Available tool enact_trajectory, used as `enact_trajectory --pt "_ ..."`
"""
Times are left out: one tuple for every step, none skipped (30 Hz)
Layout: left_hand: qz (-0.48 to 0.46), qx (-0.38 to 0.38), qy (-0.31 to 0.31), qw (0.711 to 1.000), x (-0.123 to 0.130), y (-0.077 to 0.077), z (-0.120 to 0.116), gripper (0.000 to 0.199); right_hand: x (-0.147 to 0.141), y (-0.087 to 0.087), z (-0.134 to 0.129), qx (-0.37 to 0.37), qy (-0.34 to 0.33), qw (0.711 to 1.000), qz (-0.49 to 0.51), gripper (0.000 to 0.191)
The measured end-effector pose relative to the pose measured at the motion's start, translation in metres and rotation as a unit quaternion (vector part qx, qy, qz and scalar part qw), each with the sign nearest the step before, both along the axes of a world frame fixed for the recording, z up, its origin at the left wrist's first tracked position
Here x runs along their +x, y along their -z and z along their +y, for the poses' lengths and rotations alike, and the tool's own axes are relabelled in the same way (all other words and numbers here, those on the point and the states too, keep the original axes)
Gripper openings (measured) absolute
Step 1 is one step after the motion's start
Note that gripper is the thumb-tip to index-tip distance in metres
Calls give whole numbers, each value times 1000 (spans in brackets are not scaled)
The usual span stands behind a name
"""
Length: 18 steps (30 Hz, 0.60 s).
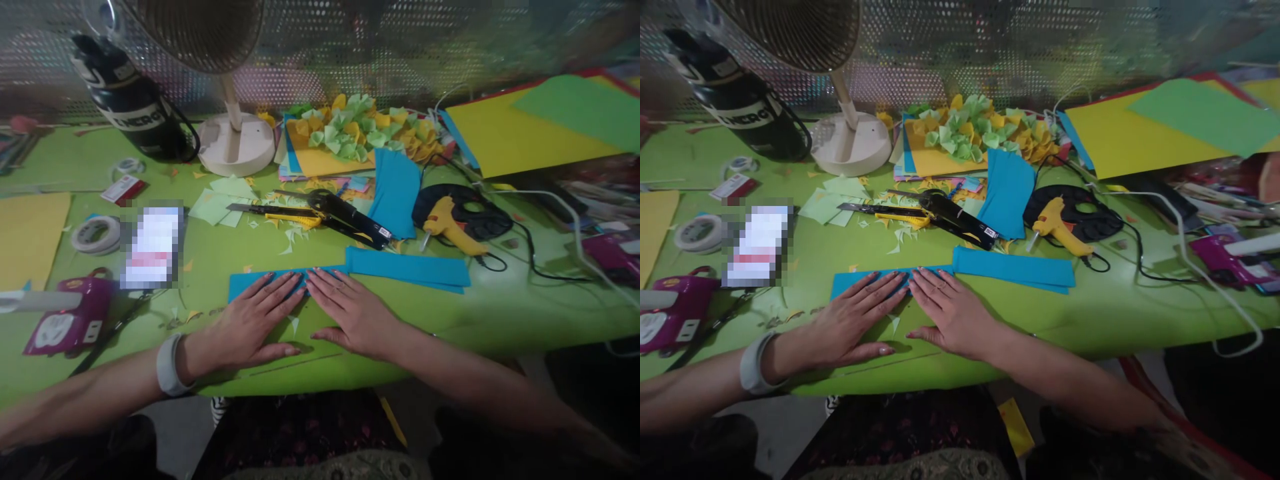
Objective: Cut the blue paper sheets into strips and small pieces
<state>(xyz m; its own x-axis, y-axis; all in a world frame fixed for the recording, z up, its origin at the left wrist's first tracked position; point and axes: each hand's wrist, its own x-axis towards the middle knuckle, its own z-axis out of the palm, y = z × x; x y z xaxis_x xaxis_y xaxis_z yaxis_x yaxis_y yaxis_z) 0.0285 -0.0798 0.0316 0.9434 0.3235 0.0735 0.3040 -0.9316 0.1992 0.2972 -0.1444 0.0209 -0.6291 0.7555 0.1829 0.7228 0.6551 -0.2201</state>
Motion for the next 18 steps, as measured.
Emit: enact_trajectory --pt "-1 3 0 1000 0 0 0 98 0 0 0 -1 0 1000 -2 83" --pt "-2 6 1 1000 0 0 0 98 0 0 0 -1 1 1000 -5 83" --pt "-3 8 1 1000 -1 0 0 98 0 1 0 -1 3 1000 -8 83" --pt "-2 9 1 1000 -1 0 0 98 -1 1 0 -2 4 1000 -10 84" --pt "0 10 1 1000 -1 1 1 98 -1 1 1 -5 7 1000 -12 84" --pt "2 10 0 1000 -1 1 0 98 -1 1 1 -8 9 1000 -13 84" --pt "4 12 0 1000 -1 1 0 98 -1 1 1 -11 10 1000 -13 84" --pt "4 14 -1 1000 -1 2 0 98 -1 1 1 -14 10 1000 -13 85" --pt "4 17 -2 1000 -1 2 0 98 -1 1 2 -18 9 1000 -14 85" --pt "2 20 -2 1000 -1 2 0 99 -1 1 2 -20 8 1000 -15 85" --pt "0 23 -3 1000 0 3 0 99 -1 2 2 -22 8 1000 -15 86" --pt "-2 25 -3 1000 0 3 0 98 -1 2 2 -23 8 1000 -14 86" --pt "-4 25 -3 1000 0 3 0 98 0 2 2 -24 8 1000 -13 87" --pt "-5 25 -2 1000 0 3 0 98 0 2 3 -24 9 1000 -11 87" --pt "-6 24 -1 1000 0 2 0 98 0 3 3 -23 8 1000 -9 86" --pt "-7 23 0 1000 0 2 0 97 0 3 3 -23 8 1000 -8 86" --pt "-6 22 0 1000 0 3 0 97 0 2 3 -23 7 1000 -8 85" --pt "-5 20 1 1000 0 3 0 97 0 2 3 -23 6 1000 -9 84"
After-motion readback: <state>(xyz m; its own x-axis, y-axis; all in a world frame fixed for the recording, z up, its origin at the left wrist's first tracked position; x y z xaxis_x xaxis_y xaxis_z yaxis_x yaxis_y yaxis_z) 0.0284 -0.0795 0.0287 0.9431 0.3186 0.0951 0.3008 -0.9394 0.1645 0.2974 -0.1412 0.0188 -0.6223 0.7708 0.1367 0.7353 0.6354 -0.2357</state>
